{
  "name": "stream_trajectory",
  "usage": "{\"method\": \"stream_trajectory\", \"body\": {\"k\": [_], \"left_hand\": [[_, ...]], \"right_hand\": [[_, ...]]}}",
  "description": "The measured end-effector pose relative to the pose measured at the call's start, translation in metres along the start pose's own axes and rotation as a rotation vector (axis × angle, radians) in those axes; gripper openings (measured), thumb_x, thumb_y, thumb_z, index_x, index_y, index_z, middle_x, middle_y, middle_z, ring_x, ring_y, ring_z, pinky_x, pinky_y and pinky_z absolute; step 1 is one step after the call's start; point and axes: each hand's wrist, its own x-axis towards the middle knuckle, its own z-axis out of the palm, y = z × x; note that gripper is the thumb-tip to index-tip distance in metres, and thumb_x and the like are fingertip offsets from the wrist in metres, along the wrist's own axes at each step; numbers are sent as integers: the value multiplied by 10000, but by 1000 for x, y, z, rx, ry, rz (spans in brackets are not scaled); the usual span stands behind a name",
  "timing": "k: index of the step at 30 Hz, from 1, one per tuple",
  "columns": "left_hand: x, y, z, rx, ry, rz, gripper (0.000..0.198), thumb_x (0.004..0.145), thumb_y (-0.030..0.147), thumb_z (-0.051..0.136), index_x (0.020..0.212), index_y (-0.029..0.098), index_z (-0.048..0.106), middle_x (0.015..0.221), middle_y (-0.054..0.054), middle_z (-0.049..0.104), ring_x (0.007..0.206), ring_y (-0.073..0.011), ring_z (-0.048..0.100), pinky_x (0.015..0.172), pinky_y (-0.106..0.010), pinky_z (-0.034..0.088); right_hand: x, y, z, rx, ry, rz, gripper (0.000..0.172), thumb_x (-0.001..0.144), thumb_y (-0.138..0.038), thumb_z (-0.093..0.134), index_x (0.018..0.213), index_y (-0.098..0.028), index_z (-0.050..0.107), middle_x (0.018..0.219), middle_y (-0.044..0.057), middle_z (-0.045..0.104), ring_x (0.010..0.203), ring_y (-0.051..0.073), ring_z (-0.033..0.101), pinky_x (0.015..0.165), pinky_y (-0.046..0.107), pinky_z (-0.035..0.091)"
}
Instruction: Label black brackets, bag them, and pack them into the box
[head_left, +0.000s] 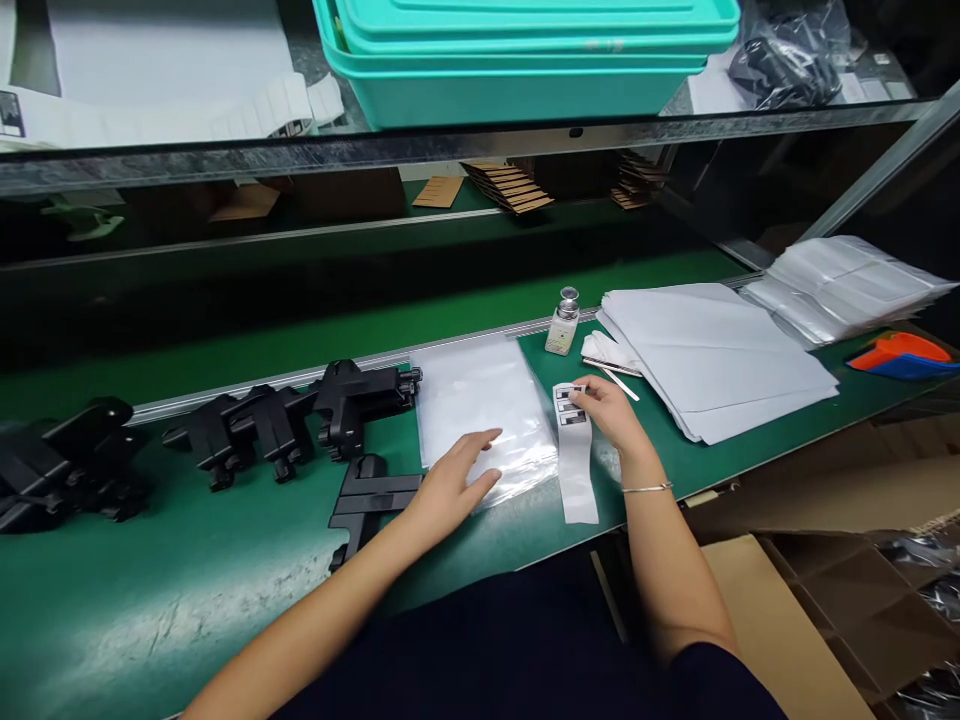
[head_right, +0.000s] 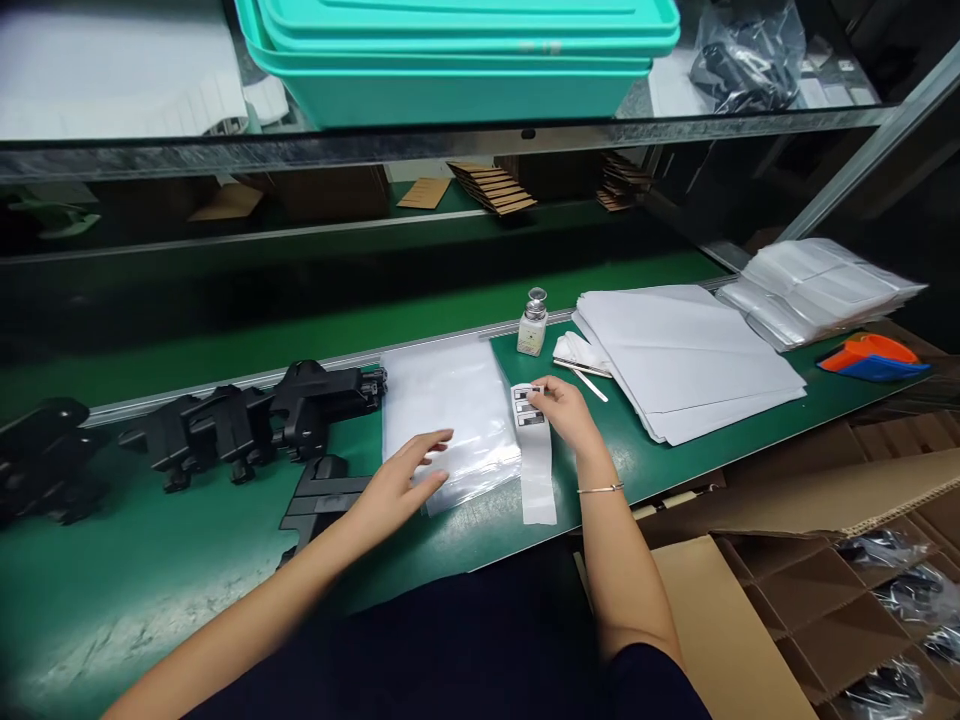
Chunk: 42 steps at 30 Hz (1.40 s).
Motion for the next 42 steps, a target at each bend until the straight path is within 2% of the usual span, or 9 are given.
{"method": "stream_trajectory", "body": {"k": [3,7,12,15,18,22,28,33,42], "left_hand": [[14,9,13,-185,-62,87,611,874,351,605,1458,252,452,1427,-104,581,1270,-279,576,1045,-423,475],[27,13,33,-499,-56,36,464,867,319,627,1314,204,582,1087,-76,736,963,-223,687,862,-344,533],[28,6,42,-549,83,-56,282,868,353,646,1078,167,678,642,17,600,595,-142,559,602,-259,449],[26,7,40,-552,65,-16,333,870,335,649,1169,190,640,667,22,593,615,-143,551,615,-259,445],[24,13,37,-507,61,14,326,869,294,626,1182,201,622,608,58,484,582,-126,483,608,-251,406],[20,19,32,-476,31,30,389,802,287,677,1172,201,596,590,92,339,547,-105,369,568,-233,325],[19,21,29,-628,28,-6,410,803,514,703,1012,172,623,736,5,570,617,-120,486,602,-249,365],[17,23,26,-760,-42,39,526,776,626,683,1028,170,614,820,-21,612,690,-142,538,646,-258,401],[18,17,31,-616,13,-27,284,893,333,573,1135,188,605,669,34,508,578,-119,452,569,-237,367]], "right_hand": [[-28,-24,18,213,-61,3,296,798,-473,671,900,-198,638,684,-23,605,585,145,559,554,261,448],[-57,-40,37,431,-1,3,280,837,-457,658,971,-214,619,757,-4,643,602,151,599,562,274,499],[-81,-33,29,239,248,-225,247,911,-403,616,1111,-258,633,1100,79,663,1027,243,662,855,393,565],[-88,-33,28,60,118,-350,225,911,-363,628,1100,-258,693,1199,95,661,1174,275,610,1018,459,494],[-90,-37,36,92,9,-345,196,913,-322,624,1075,-256,711,1114,74,707,1069,253,662,950,428,532],[-93,-40,45,147,93,-330,109,886,-249,640,973,-256,706,941,33,717,912,217,681,845,372,548],[-98,-40,46,143,108,-385,136,872,-224,654,1000,-262,679,958,32,696,921,213,665,858,367,537],[-101,-42,45,118,108,-367,150,878,-221,648,1021,-258,673,980,38,684,931,209,663,847,353,537],[-102,-38,40,163,55,-311,213,922,-249,536,1097,-257,657,1109,66,651,1088,244,618,968,413,490]]}}
